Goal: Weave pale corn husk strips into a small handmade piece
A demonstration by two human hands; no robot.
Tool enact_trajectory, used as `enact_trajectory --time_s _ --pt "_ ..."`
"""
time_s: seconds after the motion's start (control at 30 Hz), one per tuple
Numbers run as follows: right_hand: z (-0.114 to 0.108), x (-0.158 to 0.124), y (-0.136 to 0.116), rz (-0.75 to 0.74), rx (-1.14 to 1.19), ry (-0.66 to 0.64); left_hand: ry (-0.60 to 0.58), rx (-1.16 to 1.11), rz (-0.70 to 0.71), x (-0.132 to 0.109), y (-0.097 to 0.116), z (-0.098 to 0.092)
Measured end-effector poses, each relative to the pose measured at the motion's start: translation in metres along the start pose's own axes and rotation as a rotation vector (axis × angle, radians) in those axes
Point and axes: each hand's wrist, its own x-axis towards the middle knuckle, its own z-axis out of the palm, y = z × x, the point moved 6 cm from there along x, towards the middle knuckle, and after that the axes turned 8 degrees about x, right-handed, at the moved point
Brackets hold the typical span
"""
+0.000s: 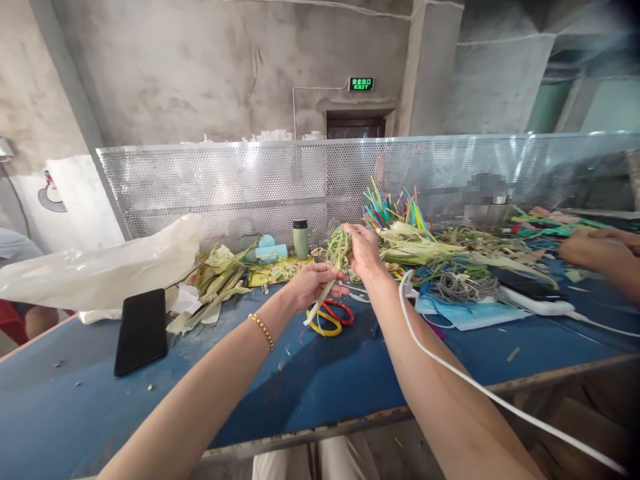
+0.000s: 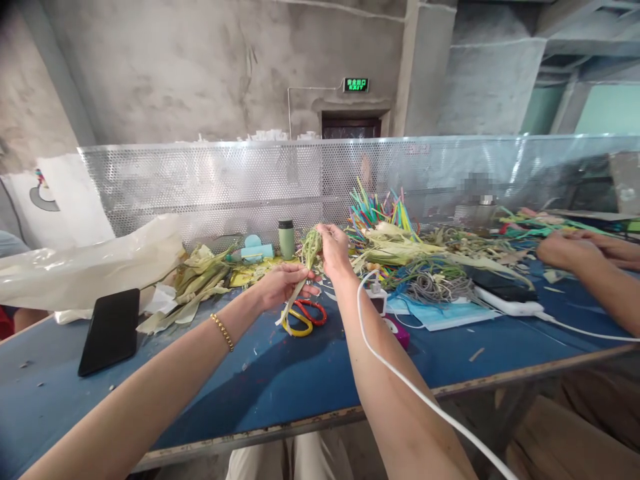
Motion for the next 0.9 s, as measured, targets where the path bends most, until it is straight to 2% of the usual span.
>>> enact_trajectory --time_s 0.1,0.2,0.33,0.57,0.67,0.77,0.83,0.9 --pt "-0.007 0.004 -0.001 0.000 0.032 0.050 -0.030 0.018 0.000 -0.006 0.000 -0.008" --pt "-0.014 0.007 -0.001 -0.004 0.084 0.105 0.045 0.039 -0.039 -0.020 0.005 -0.030" --pt "-0.018 0.009 0.002 -0.005 0.080 0.119 0.070 0.056 -0.073 -0.039 0.014 -0.054" --pt "-0.019 0.008 0.002 -0.017 -0.085 0.100 0.141 0.147 -0.062 -0.051 0.029 -0.073" --pt "-0.021 0.008 -0.004 -0.118 -0.291 0.112 0.146 0.337 -0.069 -0.054 0.033 -0.077" --pt "-0.016 0.008 -0.016 -0.337 -0.641 0.047 0.179 0.598 -0.049 -0.056 0.039 -0.083" --pt "-0.011 0.006 -0.018 -0.436 -0.839 -0.013 0.232 0.670 -0.037 -0.058 0.043 -0.088" --pt "-0.010 0.004 -0.019 -0.450 -0.994 -0.037 0.272 0.661 -0.040 -0.060 0.047 -0.093"
